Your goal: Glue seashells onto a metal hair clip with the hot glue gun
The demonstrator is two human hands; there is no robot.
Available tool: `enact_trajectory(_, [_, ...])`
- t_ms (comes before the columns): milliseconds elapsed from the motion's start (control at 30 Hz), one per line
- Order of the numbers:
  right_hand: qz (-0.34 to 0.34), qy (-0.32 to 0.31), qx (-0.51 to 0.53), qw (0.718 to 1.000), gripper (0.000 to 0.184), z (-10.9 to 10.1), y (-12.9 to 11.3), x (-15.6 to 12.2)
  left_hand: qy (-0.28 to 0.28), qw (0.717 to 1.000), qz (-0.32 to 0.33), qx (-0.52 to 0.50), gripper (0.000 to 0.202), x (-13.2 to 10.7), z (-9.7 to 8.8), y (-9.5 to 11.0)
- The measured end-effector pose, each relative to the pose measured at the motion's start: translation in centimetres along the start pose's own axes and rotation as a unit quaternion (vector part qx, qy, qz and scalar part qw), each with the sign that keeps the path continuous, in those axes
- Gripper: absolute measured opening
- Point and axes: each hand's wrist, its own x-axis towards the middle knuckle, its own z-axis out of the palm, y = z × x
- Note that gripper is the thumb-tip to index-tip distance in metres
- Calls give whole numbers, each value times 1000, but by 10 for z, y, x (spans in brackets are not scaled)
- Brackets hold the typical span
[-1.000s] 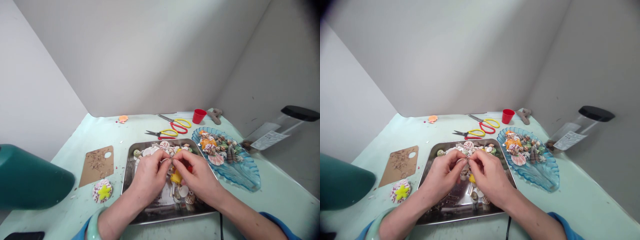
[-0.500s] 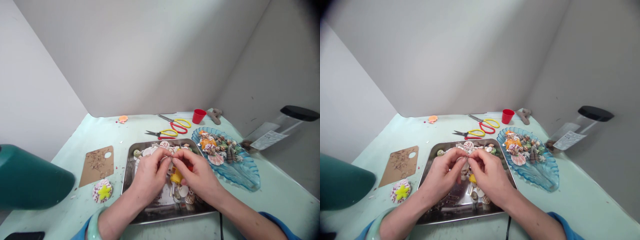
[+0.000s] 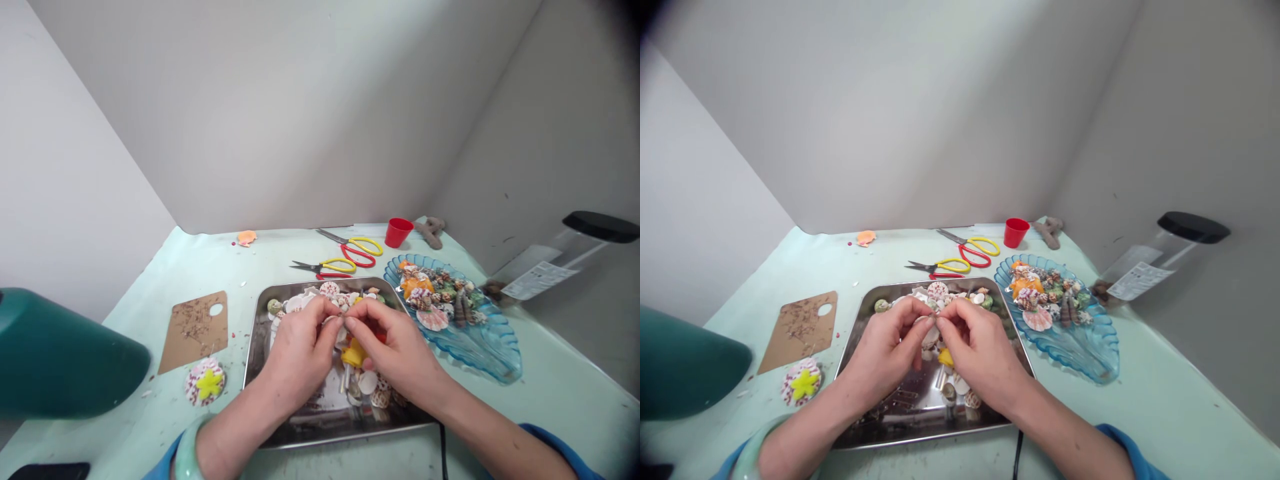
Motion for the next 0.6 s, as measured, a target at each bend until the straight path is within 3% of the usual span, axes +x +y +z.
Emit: enact_trajectory(600, [-1,-1,-4,1000,12,0,3,0,3,998,-23,-56,9,3,3,-7])
